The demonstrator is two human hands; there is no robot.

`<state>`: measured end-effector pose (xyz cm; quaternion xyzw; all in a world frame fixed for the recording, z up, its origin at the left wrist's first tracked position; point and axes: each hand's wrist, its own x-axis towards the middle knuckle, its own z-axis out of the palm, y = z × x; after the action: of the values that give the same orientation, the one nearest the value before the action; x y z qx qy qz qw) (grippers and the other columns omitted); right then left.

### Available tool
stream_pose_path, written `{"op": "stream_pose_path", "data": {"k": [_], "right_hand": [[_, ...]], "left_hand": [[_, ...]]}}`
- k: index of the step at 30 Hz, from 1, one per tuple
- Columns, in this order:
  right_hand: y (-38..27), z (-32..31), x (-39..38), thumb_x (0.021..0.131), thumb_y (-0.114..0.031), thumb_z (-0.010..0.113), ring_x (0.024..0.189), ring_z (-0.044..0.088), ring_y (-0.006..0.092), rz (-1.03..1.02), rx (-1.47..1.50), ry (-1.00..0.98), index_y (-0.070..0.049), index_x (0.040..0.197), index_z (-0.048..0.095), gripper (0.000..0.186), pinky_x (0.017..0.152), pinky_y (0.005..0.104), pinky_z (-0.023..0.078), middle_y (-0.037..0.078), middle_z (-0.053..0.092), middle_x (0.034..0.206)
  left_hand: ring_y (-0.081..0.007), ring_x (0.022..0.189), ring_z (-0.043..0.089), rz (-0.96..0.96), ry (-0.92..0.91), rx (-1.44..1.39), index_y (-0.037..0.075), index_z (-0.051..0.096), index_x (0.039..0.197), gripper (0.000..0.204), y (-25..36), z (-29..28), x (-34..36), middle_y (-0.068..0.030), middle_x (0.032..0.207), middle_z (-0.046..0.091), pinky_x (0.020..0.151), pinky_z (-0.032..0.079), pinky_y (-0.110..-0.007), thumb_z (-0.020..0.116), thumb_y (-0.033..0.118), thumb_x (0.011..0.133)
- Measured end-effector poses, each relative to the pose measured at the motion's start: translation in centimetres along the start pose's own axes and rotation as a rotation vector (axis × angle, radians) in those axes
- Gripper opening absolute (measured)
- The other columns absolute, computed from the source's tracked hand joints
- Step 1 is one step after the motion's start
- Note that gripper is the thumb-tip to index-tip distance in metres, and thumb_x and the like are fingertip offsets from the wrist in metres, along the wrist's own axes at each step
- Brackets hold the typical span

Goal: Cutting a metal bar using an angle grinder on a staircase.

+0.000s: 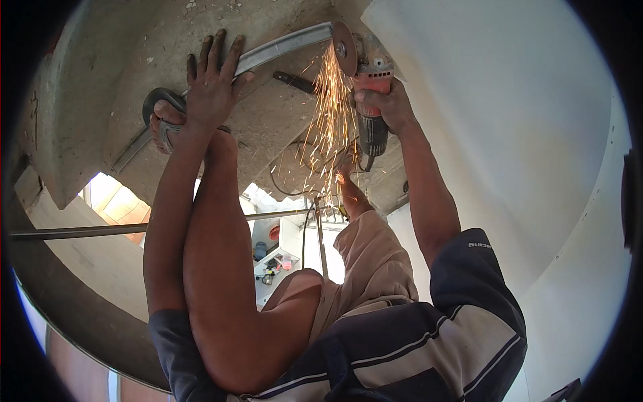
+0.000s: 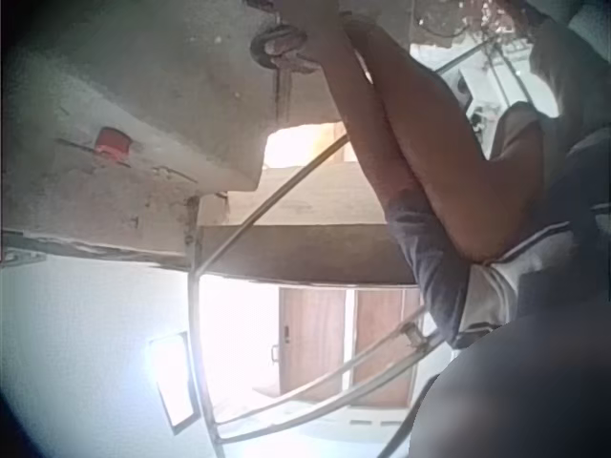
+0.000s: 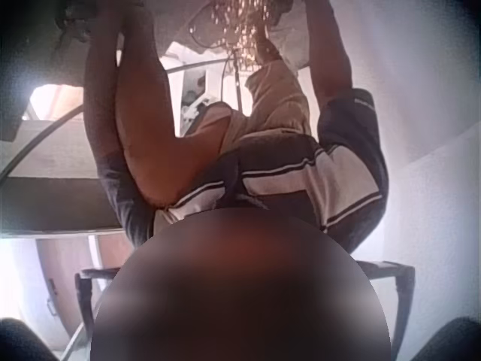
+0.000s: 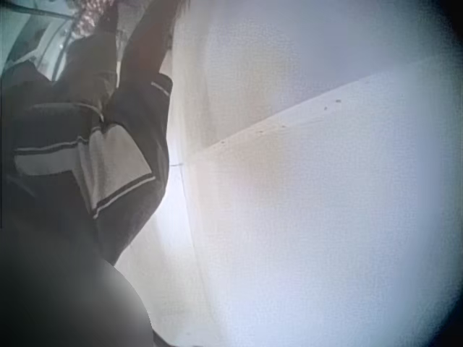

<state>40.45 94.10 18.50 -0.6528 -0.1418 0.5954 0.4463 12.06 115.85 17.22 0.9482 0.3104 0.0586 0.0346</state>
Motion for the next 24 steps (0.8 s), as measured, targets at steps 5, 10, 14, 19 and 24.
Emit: {"op": "stream_pose_path", "data": {"k": [5,10,14,19,24], "right_hand": [[-0.1,-0.2,0.6,0.071,-0.018,0.082,0.086,0.067,0.0170,-0.053,0.038,0.004,0.000,0.113,0.063,0.050,0.078,0.0343,0.056,0.006,0.067,0.098],[-0.2,-0.5,0.5,0.075,-0.010,0.081,0.082,0.068,0.0158,-0.106,-0.020,0.016,0.000,0.112,0.064,0.042,0.071,0.0311,0.056,0.008,0.070,0.096],[0.3,-0.8,0.9,0.075,-0.009,0.081,0.082,0.068,0.0156,-0.063,0.009,-0.004,-0.001,0.110,0.064,0.040,0.071,0.0311,0.056,0.007,0.070,0.095],[-0.5,-0.6,0.7,0.074,-0.007,0.081,0.083,0.067,0.0163,-0.039,-0.014,0.001,-0.001,0.111,0.064,0.041,0.074,0.0323,0.057,0.007,0.069,0.097],[-0.3,-1.4,1.5,0.074,-0.008,0.081,0.088,0.067,0.0158,-0.089,-0.056,-0.007,-0.002,0.113,0.065,0.043,0.077,0.0329,0.056,0.006,0.069,0.100]], "left_hand": [[-0.0384,0.145,0.034,-0.007,0.006,-0.003,0.025,0.037,0.155,0.069,0.0,0.0,0.1,-0.0151,0.158,0.035,0.114,0.028,-0.065,0.054,0.055,0.095],[-0.0379,0.146,0.033,-0.014,0.011,-0.015,0.025,0.037,0.155,0.069,0.0,-0.1,0.0,-0.0148,0.158,0.035,0.114,0.028,-0.064,0.054,0.054,0.095],[-0.0374,0.146,0.033,-0.021,0.002,-0.008,0.024,0.037,0.155,0.070,0.0,-0.1,0.0,-0.0144,0.158,0.035,0.114,0.027,-0.064,0.055,0.054,0.094],[-0.0368,0.145,0.034,-0.035,-0.005,0.000,0.024,0.038,0.155,0.070,0.2,-0.3,0.1,-0.0133,0.158,0.035,0.114,0.028,-0.064,0.055,0.054,0.094],[-0.0364,0.146,0.033,-0.036,-0.013,0.019,0.025,0.037,0.155,0.070,0.5,0.0,0.2,-0.0125,0.159,0.035,0.114,0.029,-0.064,0.055,0.053,0.094]]}}
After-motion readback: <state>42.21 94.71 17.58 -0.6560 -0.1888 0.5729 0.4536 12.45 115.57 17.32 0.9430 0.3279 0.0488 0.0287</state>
